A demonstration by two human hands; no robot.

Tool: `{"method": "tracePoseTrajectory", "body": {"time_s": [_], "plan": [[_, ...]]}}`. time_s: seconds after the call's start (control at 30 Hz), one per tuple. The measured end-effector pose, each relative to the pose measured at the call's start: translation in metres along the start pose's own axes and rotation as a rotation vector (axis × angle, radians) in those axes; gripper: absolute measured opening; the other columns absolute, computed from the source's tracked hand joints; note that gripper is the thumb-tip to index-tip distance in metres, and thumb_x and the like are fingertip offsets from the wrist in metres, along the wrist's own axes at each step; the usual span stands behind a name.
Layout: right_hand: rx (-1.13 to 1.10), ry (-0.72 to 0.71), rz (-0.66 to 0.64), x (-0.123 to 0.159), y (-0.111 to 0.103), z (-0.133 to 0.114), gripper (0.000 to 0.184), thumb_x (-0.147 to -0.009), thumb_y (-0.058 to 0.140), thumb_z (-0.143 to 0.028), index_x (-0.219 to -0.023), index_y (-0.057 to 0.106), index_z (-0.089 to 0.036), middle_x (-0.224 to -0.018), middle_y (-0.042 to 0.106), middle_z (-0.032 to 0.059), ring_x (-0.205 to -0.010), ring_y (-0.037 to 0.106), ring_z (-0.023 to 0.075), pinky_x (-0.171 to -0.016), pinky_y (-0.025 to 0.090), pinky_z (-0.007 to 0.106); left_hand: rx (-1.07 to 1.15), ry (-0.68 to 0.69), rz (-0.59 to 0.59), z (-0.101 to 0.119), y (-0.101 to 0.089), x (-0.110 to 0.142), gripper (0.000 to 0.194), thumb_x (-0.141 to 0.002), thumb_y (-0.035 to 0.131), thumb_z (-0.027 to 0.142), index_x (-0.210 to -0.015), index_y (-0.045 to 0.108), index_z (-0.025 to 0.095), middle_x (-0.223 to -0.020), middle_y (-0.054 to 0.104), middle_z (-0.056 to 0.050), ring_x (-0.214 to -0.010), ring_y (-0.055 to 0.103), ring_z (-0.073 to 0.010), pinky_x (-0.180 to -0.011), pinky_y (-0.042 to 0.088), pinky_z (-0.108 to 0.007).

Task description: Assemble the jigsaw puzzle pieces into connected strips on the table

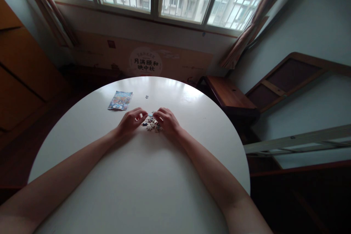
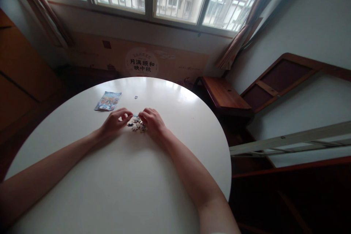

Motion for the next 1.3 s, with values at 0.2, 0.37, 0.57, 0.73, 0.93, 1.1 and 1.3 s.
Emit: {"method": "tracePoseTrajectory", "body": {"time_s": [0.2,0.37,0.57,0.73,0.93,1.1,1.3], "plan": [[-0.01,0.012,-0.01,0.0004,0.0001,0.0011,0.019,-0.095,0.048,-0.027,-0.091,0.065,-0.021,-0.085,0.06,0.0047,-0.078,0.053,0.0149,-0.076,0.04,0.028,0.005,0.011,0.006,0.0022,-0.0012,-0.0003,0.021,-0.09,0.05,0.034,-0.084,0.062,0.018,-0.075,0.059,0.0,-0.059,0.054,-0.0089,-0.059,0.045,-0.021],[0.002,0.0,-0.001,0.0005,-0.0008,0.0,0.02,-0.095,0.047,-0.028,-0.092,0.065,-0.02,-0.084,0.06,0.0043,-0.077,0.053,0.0142,-0.075,0.039,0.027,-0.002,0.014,-0.009,0.0016,-0.0004,-0.0004,0.02,-0.09,0.051,0.033,-0.084,0.062,0.018,-0.075,0.058,0.0,-0.059,0.053,-0.0086,-0.059,0.044,-0.02],[0.007,0.009,-0.014,0.0004,0.0018,0.0013,0.018,-0.094,0.049,-0.026,-0.09,0.066,-0.02,-0.083,0.061,0.0041,-0.076,0.054,0.0139,-0.076,0.039,0.027,-0.009,0.011,0.007,0.0001,-0.001,-0.0001,0.021,-0.089,0.051,0.034,-0.084,0.063,0.018,-0.074,0.058,0.0,-0.058,0.053,-0.0086,-0.058,0.044,-0.02],[0.008,0.006,-0.018,0.0003,0.0025,0.0014,0.017,-0.094,0.05,-0.026,-0.091,0.066,-0.02,-0.083,0.061,0.0042,-0.076,0.054,0.0139,-0.075,0.039,0.027,-0.007,0.014,0.001,-0.0011,0.0,0.0001,0.021,-0.09,0.05,0.034,-0.085,0.063,0.017,-0.075,0.059,-0.001,-0.058,0.053,-0.0086,-0.058,0.045,-0.021],[0.018,-0.001,-0.016,0.0003,0.0017,0.0001,0.02,-0.095,0.048,-0.027,-0.091,0.066,-0.02,-0.083,0.061,0.0042,-0.075,0.054,0.014,-0.075,0.04,0.027,-0.005,0.018,0.005,-0.0013,0.0,0.0004,0.019,-0.09,0.051,0.033,-0.085,0.062,0.018,-0.075,0.059,0.0,-0.058,0.053,-0.0086,-0.058,0.044,-0.021],[0.013,0.0,-0.016,0.0008,0.0016,0.0004,0.02,-0.095,0.047,-0.028,-0.091,0.065,-0.02,-0.083,0.061,0.0041,-0.076,0.054,0.0141,-0.075,0.039,0.027,-0.001,0.015,-0.001,-0.0002,-0.0001,0.0001,0.018,-0.09,0.052,0.032,-0.085,0.062,0.018,-0.075,0.058,0.0,-0.059,0.053,-0.0086,-0.06,0.044,-0.021],[0.013,-0.003,-0.018,0.0009,0.0019,0.0011,0.021,-0.095,0.047,-0.028,-0.092,0.066,-0.02,-0.084,0.061,0.0042,-0.075,0.053,0.0136,-0.075,0.039,0.027,0.007,0.014,0.011,0.0001,-0.001,0.0002,0.018,-0.089,0.052,0.032,-0.084,0.063,0.018,-0.074,0.058,0.001,-0.058,0.053,-0.0087,-0.058,0.044,-0.02]]}}
Point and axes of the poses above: each hand's wrist, its own x-axis away from the middle knuckle, its own y-axis out of the palm, z = x × y, the point moved 8 cm from there along -x, towards the middle knuckle
